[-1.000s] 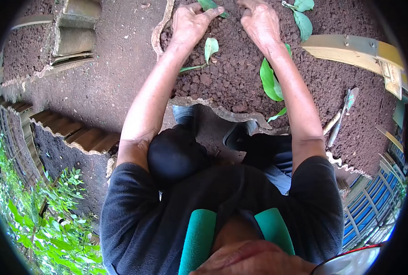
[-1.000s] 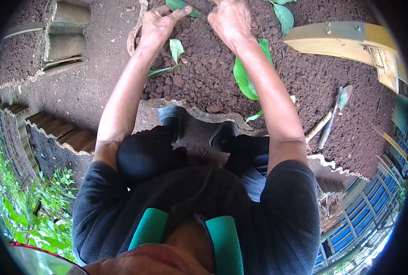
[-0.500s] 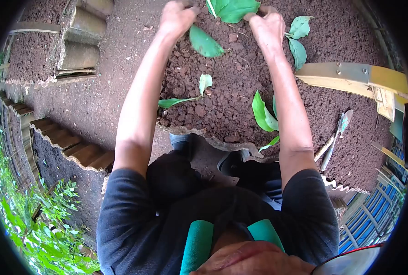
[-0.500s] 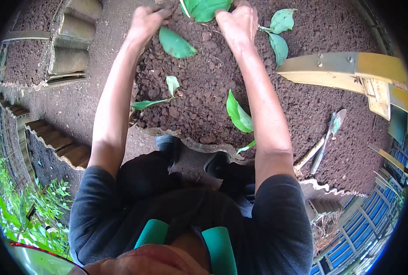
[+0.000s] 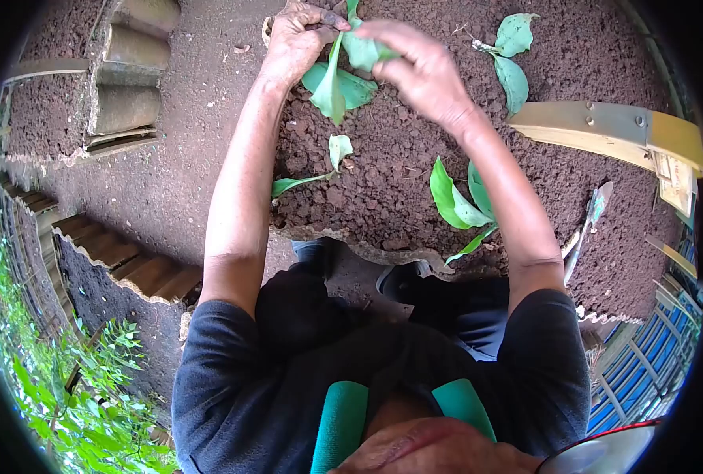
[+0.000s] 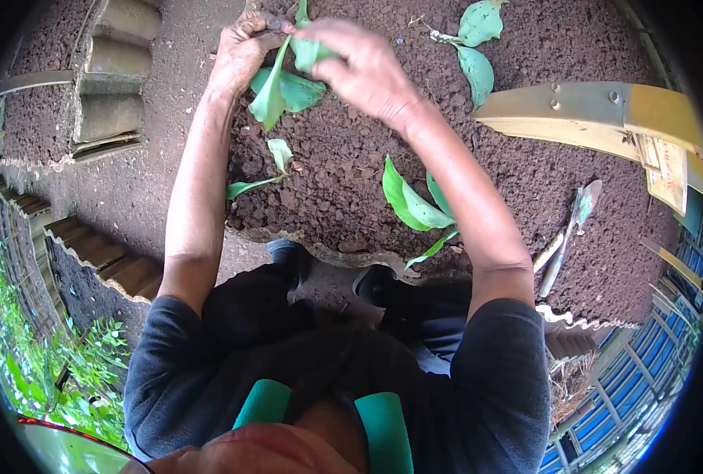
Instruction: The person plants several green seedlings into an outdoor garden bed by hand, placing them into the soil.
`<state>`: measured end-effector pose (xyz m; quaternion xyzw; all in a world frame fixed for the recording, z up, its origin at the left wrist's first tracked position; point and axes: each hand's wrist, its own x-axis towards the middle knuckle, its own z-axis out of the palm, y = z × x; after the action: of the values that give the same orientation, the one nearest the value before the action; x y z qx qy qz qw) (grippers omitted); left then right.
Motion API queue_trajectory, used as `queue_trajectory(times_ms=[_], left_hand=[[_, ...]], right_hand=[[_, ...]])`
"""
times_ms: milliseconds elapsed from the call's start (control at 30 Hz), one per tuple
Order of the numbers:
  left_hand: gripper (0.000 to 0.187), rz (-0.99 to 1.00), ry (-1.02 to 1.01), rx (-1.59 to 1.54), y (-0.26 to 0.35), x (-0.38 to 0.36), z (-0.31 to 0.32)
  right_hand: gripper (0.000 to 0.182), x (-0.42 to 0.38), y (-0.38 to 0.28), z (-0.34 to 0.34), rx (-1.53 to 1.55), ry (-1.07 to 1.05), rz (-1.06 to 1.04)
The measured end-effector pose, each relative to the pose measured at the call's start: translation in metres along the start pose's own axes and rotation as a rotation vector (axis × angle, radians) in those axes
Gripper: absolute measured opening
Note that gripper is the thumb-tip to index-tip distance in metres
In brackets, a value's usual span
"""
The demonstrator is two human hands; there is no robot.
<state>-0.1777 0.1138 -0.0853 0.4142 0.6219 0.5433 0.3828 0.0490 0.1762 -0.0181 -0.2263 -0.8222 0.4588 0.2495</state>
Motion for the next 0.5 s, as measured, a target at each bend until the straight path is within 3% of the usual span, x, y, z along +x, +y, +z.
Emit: queue_trajectory(times_ms=[33,133,233,267,367,400,500], left_hand=[[0.018,0.013,0.038,0.031,0.011,-0.002,0.005],[0.026,0.03,0.131,0.149,0.024,-0.002,0.016],[0.043,0.094,-0.078,0.105,0.053,-0.002,0.021],[0.062,0.124,-0.112,-0.174,0.054,-0.001,0.028],[0.072,0.138,-0.058,0.273,0.069,-0.002,0.027],[0.073,0.193,-0.05,0.233,0.065,-0.002,0.025],[0.079,0.303,-0.367,0.311,0.061,0.01,0.009]], right_hand=[[0.039,0.003,-0.008,-0.005,0.252,0.05,0.165],[0.048,0.056,0.044,-0.02,0.341,0.153,0.324],[0.058,0.096,0.028,-0.016,0.323,0.059,0.481],[0.06,0.105,0.021,-0.014,0.326,0.007,0.507],[0.067,0.118,0.008,-0.008,0.151,-0.264,0.259],[0.068,0.114,-0.006,-0.014,0.091,-0.277,0.243],[0.064,0.095,0.0,-0.031,0.266,0.009,0.209]])
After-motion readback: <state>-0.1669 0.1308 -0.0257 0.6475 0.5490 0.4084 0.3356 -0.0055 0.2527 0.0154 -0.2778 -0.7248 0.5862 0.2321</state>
